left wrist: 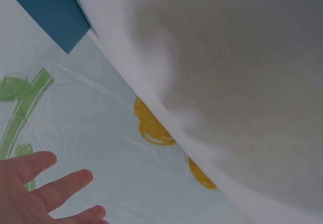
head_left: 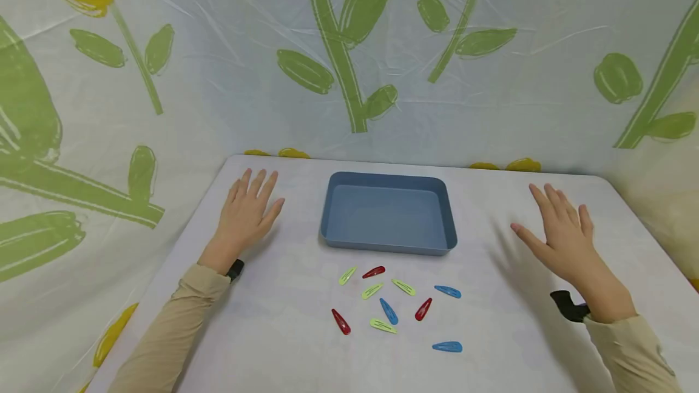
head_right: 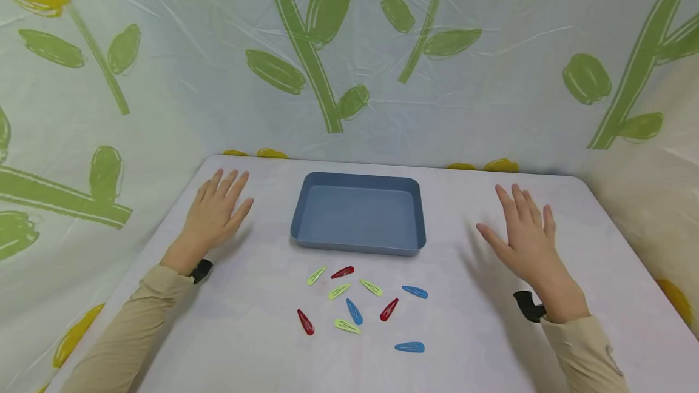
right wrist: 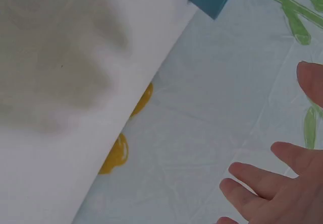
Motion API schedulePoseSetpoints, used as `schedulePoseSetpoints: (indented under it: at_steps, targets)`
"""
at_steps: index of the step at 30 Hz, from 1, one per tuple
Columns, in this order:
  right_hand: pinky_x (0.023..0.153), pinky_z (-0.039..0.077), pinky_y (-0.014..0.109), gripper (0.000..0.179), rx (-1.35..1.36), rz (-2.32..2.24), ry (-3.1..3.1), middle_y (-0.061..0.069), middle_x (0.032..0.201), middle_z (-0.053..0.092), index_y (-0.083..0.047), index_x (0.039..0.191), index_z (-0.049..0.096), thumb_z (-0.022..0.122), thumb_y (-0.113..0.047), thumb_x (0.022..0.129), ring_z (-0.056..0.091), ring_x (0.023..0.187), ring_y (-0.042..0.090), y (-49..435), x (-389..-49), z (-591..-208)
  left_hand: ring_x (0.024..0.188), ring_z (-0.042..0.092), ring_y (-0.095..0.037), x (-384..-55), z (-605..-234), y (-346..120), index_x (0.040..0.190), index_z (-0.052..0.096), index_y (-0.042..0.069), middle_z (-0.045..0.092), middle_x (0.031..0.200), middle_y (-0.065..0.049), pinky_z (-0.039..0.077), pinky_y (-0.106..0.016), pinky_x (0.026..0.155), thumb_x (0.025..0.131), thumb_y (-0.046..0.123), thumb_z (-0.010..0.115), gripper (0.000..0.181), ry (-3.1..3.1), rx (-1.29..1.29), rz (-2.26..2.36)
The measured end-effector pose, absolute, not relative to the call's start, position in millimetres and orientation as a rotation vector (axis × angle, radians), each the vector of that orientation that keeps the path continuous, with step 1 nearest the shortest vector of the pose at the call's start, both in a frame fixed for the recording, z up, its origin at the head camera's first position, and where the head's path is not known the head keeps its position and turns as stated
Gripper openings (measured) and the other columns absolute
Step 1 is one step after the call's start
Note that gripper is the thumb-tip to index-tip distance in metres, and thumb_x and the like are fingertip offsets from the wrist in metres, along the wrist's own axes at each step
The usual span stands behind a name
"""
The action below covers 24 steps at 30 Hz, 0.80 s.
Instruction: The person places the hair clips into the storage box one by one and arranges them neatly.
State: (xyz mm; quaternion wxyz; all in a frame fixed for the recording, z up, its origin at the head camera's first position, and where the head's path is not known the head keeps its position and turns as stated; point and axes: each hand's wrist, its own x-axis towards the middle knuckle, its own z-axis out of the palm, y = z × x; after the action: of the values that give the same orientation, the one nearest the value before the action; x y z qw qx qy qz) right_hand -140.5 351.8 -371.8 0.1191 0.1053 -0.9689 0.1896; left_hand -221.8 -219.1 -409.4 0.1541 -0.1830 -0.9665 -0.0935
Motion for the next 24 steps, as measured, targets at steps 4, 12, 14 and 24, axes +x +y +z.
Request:
schedulePoseSetpoints:
  at_steps: [4, 12, 14, 24]
  targets:
    - [0.112, -0.002, 0.070, 0.076, 0.385, 0.721, -2.680, 0.034, 0.153, 0.027, 0.002, 0.155, 0.024, 0.065, -0.022, 0.095, 0.021, 0.141, 0.053, 349.6, -143.5, -371.4, 0.147, 0.011, -0.048, -226.6, -410.7, -213.8, 0.155, 0.033, 0.007, 0.035, 0.154, -0.024, 0.015, -0.065, 0.114, 0.107, 0.042, 0.037, 0.060, -2.752, -0.568, -0.484]
    - [0.119, 0.018, 0.048, 0.065, 0.388, 0.916, -2.668, 0.027, 0.150, 0.039, -0.006, 0.153, 0.035, 0.065, -0.016, 0.097, 0.030, 0.142, 0.040, 339.1, -134.9, -359.7, 0.147, 0.015, -0.045, -234.3, -413.3, -202.8, 0.157, 0.029, 0.007, 0.030, 0.157, -0.023, 0.015, -0.067, 0.113, 0.109, 0.042, 0.031, 0.059, -2.835, -0.577, -0.766]
    - [0.117, 0.021, 0.033, 0.062, 0.367, 0.935, -2.689, 0.023, 0.150, 0.041, -0.012, 0.153, 0.038, 0.065, -0.018, 0.098, 0.031, 0.144, 0.025, 335.4, -130.8, -356.7, 0.147, 0.017, -0.044, -236.5, -413.9, -199.6, 0.158, 0.027, 0.008, 0.027, 0.158, -0.022, 0.014, -0.067, 0.113, 0.109, 0.042, 0.031, 0.060, -2.861, -0.583, -0.846]
    - [0.095, 0.025, 0.001, 0.044, 0.457, 0.969, -2.674, 0.007, 0.127, 0.064, -0.017, 0.137, 0.059, 0.070, -0.015, 0.094, 0.040, 0.122, -0.015, 311.1, -116.5, -346.4, 0.151, 0.007, -0.038, -243.4, -419.9, -179.5, 0.161, 0.016, 0.019, 0.011, 0.165, -0.012, 0.005, -0.070, 0.113, 0.108, 0.045, 0.032, 0.061, -2.953, -0.683, -1.130]
